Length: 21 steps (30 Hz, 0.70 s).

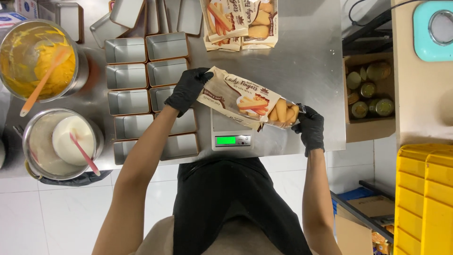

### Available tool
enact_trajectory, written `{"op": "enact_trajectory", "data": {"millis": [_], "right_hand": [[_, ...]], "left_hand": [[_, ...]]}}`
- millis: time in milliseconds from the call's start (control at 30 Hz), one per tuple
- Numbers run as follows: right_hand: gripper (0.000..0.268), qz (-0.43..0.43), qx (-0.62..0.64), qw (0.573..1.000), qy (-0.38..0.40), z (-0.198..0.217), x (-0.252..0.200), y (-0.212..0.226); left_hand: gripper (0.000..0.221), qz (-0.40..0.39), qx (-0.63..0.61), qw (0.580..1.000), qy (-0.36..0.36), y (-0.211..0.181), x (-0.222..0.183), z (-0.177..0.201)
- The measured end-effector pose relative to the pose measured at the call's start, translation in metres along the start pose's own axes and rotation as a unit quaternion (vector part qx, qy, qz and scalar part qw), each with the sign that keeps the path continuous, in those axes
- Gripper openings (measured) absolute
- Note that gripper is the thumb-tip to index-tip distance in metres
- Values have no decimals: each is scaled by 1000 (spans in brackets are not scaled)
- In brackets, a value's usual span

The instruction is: Organizing metal tins on a production table and dipping ladyfingers into a liquid mixture for tiramisu preparation.

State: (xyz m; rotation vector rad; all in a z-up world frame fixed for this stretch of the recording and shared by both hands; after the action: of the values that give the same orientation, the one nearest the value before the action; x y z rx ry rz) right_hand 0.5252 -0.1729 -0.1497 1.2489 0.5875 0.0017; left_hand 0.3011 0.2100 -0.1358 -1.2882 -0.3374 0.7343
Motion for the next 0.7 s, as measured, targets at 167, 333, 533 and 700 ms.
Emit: {"op": "enact_trajectory", "data": {"millis": [167, 333, 533, 700], "right_hand": [[32, 14, 22, 999, 33, -19, 14, 7], [29, 29, -45, 997, 47, -77, -9, 62], [34, 29, -50, 990, 127, -143, -46, 74], [36, 25, -61, 982, 179, -180, -57, 70]], "left_hand": [[32, 50, -8, 999, -11, -2, -4, 31], [29, -31, -1, 997, -68, -19, -26, 97], [30, 42, -19, 990, -135, -45, -121, 177], [28, 72, -37, 975, -207, -16, -176, 207]]}}
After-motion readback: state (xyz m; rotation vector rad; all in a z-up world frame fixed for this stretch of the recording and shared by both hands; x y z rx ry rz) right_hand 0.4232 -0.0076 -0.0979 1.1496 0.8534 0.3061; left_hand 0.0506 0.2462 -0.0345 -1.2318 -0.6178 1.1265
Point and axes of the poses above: each hand's wrist, its own x-axis towards the middle knuckle, its own z-axis out of the back of the hand, y = z × x, the point moved 5 cm from there along x, towards the middle knuckle, and after that the axes turned 6 degrees about -y, right-handed, at the moved point
